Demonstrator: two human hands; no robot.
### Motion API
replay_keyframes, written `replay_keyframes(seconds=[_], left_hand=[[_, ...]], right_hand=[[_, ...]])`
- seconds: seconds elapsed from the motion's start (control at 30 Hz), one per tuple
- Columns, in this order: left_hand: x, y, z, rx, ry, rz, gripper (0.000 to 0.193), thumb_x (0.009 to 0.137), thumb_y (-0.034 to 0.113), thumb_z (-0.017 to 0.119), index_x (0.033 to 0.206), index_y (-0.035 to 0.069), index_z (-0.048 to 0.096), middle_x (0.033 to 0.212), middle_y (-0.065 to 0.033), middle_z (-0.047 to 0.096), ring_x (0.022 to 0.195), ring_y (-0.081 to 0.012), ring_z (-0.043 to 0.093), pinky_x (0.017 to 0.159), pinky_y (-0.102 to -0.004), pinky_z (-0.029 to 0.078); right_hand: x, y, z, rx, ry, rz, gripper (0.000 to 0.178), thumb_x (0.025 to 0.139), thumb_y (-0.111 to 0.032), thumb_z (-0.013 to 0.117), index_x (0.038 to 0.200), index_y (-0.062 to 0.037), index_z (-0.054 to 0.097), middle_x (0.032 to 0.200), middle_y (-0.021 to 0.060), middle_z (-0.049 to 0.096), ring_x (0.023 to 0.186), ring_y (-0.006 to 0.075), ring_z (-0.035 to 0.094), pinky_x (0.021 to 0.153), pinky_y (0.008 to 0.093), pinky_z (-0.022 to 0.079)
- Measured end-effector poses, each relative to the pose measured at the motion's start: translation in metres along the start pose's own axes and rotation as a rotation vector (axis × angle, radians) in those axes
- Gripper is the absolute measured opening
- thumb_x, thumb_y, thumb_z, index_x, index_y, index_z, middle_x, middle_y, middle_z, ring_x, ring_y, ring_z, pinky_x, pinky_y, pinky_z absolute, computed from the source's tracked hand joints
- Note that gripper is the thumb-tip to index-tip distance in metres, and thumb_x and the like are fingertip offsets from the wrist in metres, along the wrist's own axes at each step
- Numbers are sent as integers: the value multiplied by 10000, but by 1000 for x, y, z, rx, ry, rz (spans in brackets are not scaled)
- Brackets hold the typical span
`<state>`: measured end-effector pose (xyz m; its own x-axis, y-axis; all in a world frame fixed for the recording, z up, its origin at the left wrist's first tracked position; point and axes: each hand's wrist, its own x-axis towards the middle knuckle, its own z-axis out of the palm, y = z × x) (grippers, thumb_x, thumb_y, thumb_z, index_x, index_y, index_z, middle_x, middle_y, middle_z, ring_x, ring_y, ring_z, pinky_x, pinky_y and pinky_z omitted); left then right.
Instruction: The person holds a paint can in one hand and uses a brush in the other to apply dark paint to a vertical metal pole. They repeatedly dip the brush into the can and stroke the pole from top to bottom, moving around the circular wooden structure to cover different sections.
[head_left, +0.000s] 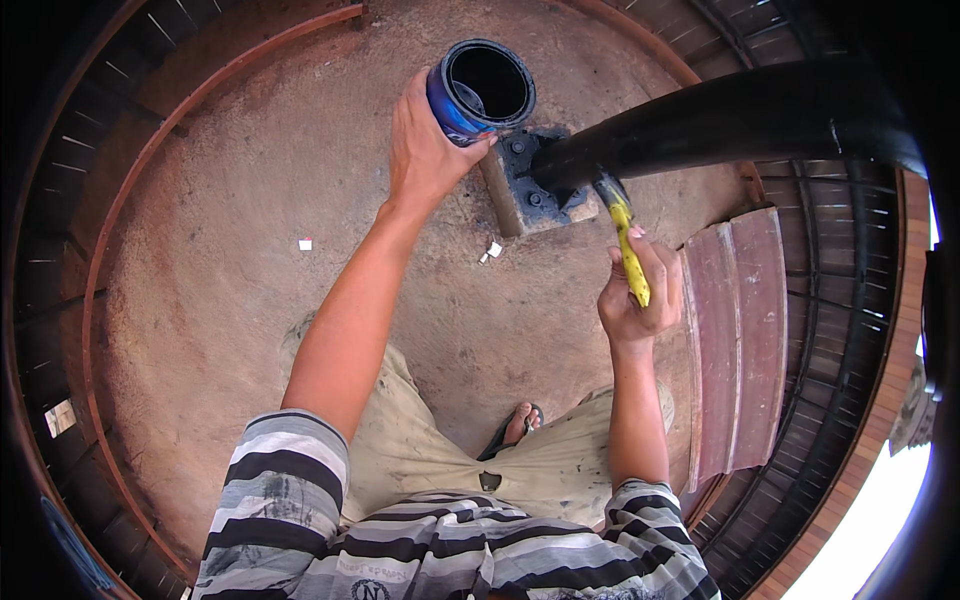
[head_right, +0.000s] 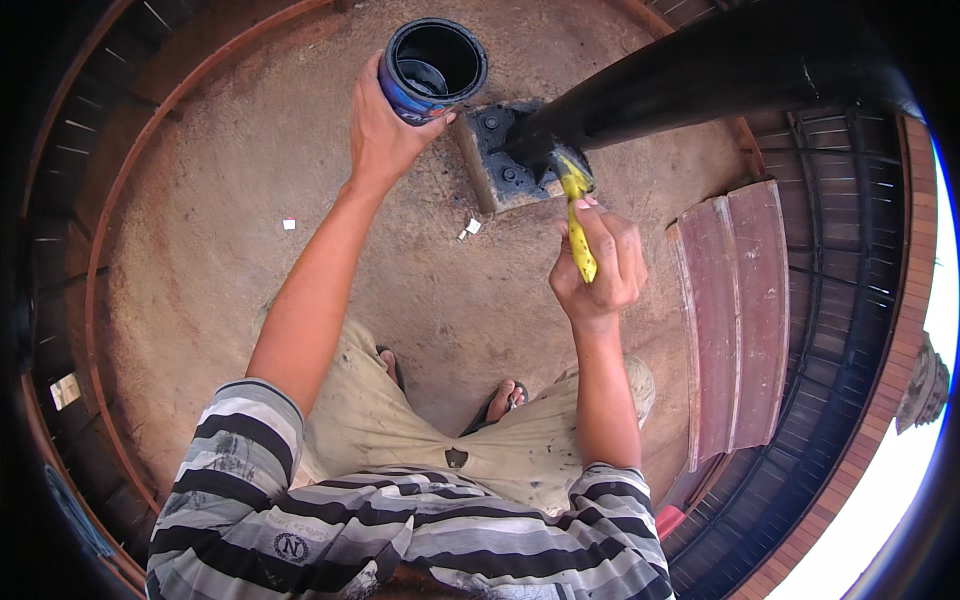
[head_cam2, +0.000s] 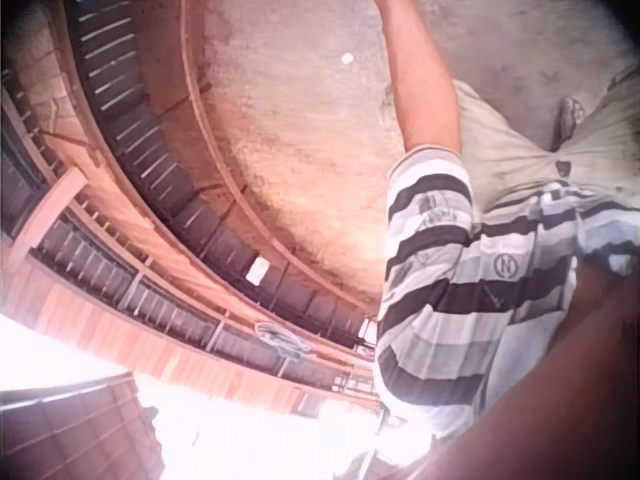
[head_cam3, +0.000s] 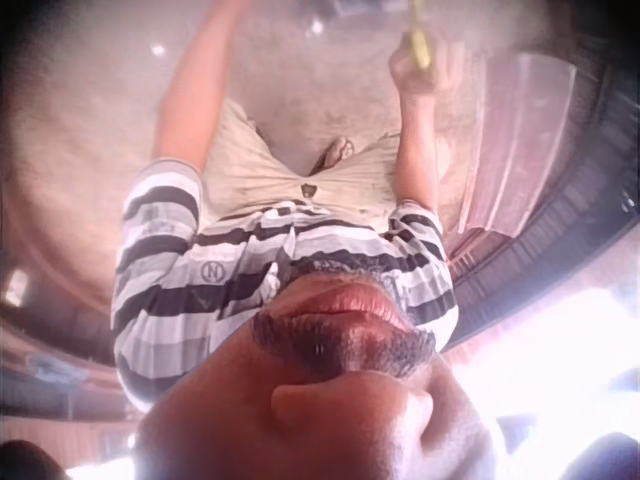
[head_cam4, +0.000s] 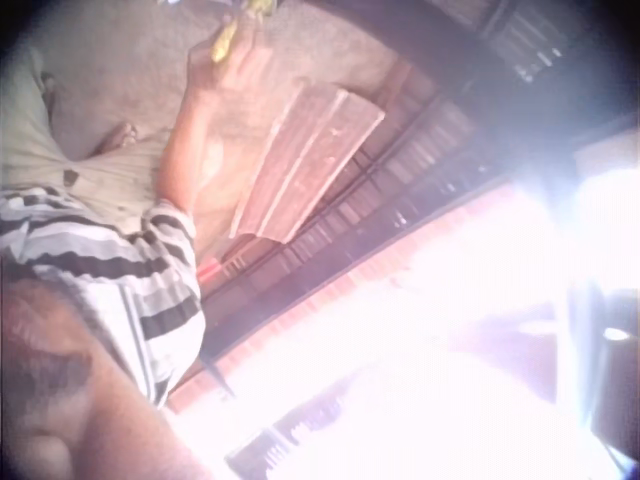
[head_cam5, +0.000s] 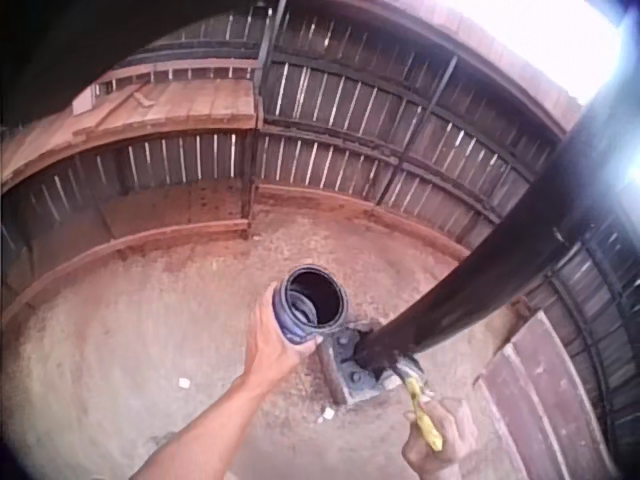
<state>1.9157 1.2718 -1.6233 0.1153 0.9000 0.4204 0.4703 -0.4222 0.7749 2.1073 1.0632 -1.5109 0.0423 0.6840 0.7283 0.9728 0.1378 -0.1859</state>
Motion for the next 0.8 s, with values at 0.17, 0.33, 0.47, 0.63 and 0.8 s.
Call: replay_keyframes(seconds=[0.17, 0.33, 0.47, 0.63, 0.8], left_hand=[[2, 5, 0, -31, 23, -37, 1222, 680, 343, 1036, 1621, 4, 332, 1523, -275, 513, 1416, -451, 524, 1200, -544, 437], [2, 7, -3, -55, 56, 13, 1226, 684, 348, 1031, 1627, 13, 323, 1535, -273, 509, 1448, -448, 509, 1209, -541, 437], [7, 9, -11, -71, 81, 16, 1226, 679, 343, 1035, 1628, 25, 326, 1536, -269, 509, 1453, -445, 509, 1205, -542, 441], [4, 16, -16, -68, 153, 32, 1214, 665, 367, 1043, 1606, 15, 361, 1487, -252, 539, 1398, -442, 545, 1176, -540, 457], [4, 24, -27, -79, 159, 44, 1200, 664, 376, 1039, 1596, 18, 373, 1487, -244, 546, 1385, -436, 561, 1164, -537, 466]], right_hand=[[-1, 18, 23, -121, -105, 45, 264, 896, -33, 871, 1139, -19, 770, 1025, 122, 787, 884, 279, 741, 776, 371, 595], [55, -6, -20, -222, 236, -122, 224, 974, -91, 847, 1154, 9, 760, 1008, 126, 781, 859, 268, 727, 752, 375, 596], [27, -22, 7, -104, 65, -95, 192, 986, -99, 840, 1126, 4, 759, 980, 128, 768, 839, 269, 724, 749, 375, 583], [-3, 5, 74, -173, -105, 64, 276, 878, -43, 847, 1143, -71, 774, 925, 124, 702, 818, 317, 708, 697, 392, 556], [-3, -13, 86, -111, -93, -72, 235, 915, -97, 831, 1141, -103, 767, 905, 80, 668, 762, 291, 698, 643, 403, 547]])
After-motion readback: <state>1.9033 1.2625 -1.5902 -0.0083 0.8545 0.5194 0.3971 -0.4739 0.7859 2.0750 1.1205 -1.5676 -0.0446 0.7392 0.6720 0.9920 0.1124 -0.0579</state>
